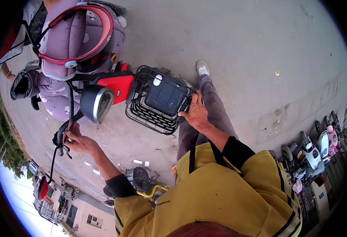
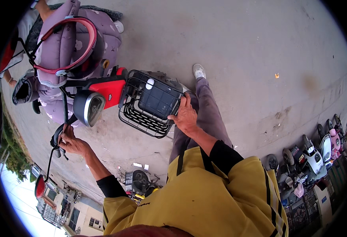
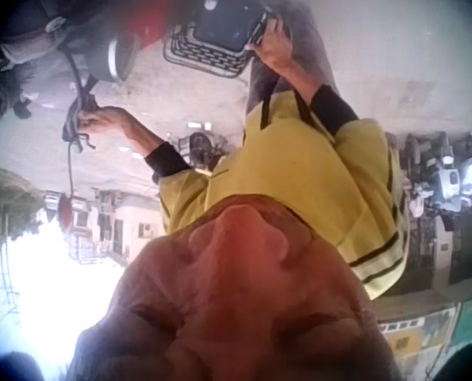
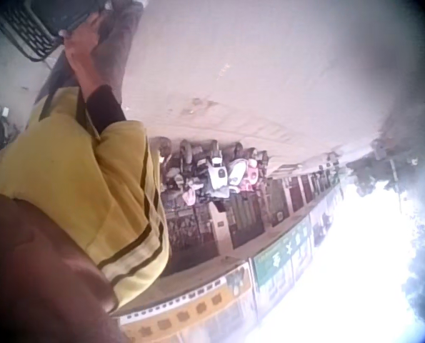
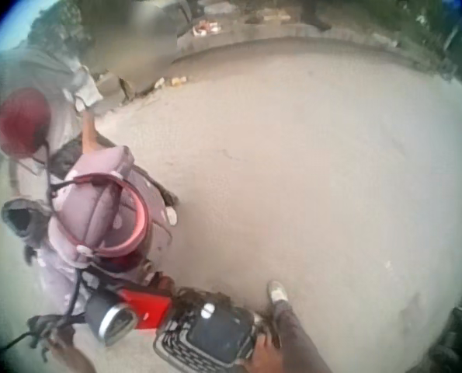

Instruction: The person repairs an electric scooter by connecting and organizing wires on the controller, then moves to the front wheel to tighten bolts with a wrench. The task includes handling electrical components and mechanical fasteners.

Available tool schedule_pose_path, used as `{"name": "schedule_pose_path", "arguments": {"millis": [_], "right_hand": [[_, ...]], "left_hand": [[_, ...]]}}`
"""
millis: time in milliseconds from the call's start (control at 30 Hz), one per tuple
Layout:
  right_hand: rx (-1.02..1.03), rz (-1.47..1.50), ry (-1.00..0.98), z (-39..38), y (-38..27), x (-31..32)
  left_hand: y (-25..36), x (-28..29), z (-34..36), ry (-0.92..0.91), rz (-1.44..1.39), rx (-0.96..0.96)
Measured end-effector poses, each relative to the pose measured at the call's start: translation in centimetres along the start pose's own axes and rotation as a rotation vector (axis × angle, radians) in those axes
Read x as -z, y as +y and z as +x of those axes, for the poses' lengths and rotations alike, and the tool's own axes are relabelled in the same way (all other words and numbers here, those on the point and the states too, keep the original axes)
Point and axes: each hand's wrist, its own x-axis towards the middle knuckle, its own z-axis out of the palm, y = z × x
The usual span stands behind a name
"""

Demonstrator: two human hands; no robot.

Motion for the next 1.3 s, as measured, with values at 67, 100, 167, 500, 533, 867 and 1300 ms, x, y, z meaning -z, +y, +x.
{"name": "schedule_pose_path", "arguments": {"millis": [67,100,167,500,533,867,1300], "right_hand": [[-0.060,0.022,-0.044,0.1,-0.8,0.5],[-0.073,0.032,-0.052,0.2,-0.7,0.4],[-0.078,0.051,-0.045,0.5,-0.1,0.4],[-0.060,0.147,-0.050,1.2,0.5,0.9],[-0.066,0.160,-0.055,1.3,0.5,0.9],[-0.072,0.230,-0.080,2.2,0.9,1.2],[-0.083,0.256,-0.066,2.2,0.4,0.5]], "left_hand": [[-0.5,0.3,1.2,-0.064,0.061,0.002],[-0.6,0.5,1.6,-0.077,0.096,0.012],[-0.2,0.1,1.7,-0.080,0.076,0.055],[1.5,-2.3,-0.3,-0.031,0.222,0.125],[1.7,-2.0,-0.2,-0.060,0.220,0.130],[2.3,0.4,0.5,-0.210,0.245,0.091],[0.6,1.2,-1.2,-0.086,0.226,0.245]]}}
